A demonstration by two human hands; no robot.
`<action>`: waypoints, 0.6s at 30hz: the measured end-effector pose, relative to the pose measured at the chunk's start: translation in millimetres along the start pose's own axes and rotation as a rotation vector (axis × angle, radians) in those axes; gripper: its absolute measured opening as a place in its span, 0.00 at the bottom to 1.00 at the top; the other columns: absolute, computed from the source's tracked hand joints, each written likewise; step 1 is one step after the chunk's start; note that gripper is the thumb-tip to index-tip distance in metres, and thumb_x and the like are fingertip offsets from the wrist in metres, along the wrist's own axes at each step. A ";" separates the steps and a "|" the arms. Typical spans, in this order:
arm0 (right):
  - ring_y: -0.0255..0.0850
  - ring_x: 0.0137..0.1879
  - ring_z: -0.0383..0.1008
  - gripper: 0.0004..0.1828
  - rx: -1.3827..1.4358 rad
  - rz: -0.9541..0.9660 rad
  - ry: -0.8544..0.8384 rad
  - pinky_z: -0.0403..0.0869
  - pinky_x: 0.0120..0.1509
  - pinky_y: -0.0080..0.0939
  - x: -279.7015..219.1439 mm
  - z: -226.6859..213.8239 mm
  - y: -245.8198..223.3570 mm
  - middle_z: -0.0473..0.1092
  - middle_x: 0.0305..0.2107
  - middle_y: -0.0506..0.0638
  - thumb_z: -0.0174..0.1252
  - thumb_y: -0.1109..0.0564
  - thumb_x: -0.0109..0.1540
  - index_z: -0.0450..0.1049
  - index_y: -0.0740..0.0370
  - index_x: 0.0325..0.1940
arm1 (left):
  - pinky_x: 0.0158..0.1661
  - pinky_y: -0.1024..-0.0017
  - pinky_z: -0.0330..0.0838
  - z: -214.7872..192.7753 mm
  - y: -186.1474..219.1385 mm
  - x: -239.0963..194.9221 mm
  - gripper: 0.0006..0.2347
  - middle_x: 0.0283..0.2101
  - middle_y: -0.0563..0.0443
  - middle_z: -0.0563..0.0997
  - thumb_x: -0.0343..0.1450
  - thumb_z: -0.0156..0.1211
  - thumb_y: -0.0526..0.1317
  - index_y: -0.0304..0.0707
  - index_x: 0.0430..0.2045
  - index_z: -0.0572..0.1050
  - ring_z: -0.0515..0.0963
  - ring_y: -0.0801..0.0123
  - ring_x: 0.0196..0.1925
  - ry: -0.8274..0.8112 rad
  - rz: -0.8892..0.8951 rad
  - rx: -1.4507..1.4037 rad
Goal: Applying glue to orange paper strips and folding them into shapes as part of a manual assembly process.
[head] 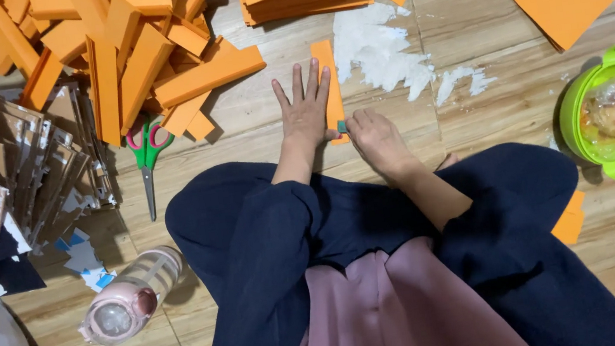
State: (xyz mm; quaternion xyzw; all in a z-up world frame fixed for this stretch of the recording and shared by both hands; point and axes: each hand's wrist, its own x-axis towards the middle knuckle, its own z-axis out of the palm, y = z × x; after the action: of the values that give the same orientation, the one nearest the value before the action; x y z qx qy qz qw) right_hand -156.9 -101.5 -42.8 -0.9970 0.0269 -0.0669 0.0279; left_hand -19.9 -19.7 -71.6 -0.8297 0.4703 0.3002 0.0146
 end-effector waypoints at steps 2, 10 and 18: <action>0.41 0.31 0.63 0.03 -0.075 -0.055 0.039 0.65 0.33 0.35 11.1 -1.5 4.9 0.59 0.23 0.47 0.49 0.58 0.56 0.65 0.58 0.32 | 0.59 0.37 0.20 -4.0 -0.1 -1.0 0.49 0.67 0.53 0.30 0.54 0.66 0.56 0.46 0.63 0.36 0.29 0.51 0.67 -0.001 0.001 -0.017; 0.42 0.28 0.62 0.03 -0.170 -0.165 0.210 0.64 0.31 0.35 49.9 12.4 31.2 0.57 0.20 0.48 0.49 0.61 0.58 0.67 0.62 0.29 | 0.59 0.38 0.21 -8.5 -2.0 -2.1 0.50 0.67 0.52 0.29 0.54 0.65 0.57 0.41 0.62 0.34 0.27 0.51 0.67 -0.008 0.021 -0.008; 0.42 0.29 0.62 0.06 -0.201 -0.099 0.284 0.63 0.29 0.36 95.6 28.3 60.2 0.56 0.21 0.48 0.47 0.59 0.59 0.65 0.62 0.29 | 0.59 0.38 0.24 -11.6 -3.2 -6.9 0.50 0.67 0.50 0.29 0.55 0.65 0.56 0.38 0.62 0.34 0.28 0.50 0.67 -0.018 0.049 -0.042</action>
State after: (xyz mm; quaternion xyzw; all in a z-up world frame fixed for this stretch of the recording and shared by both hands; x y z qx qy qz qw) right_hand -61.5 -165.5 -61.8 -0.9754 -0.0119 -0.2054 -0.0791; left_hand -14.4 -16.2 -59.4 -0.8154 0.4840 0.3176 -0.0059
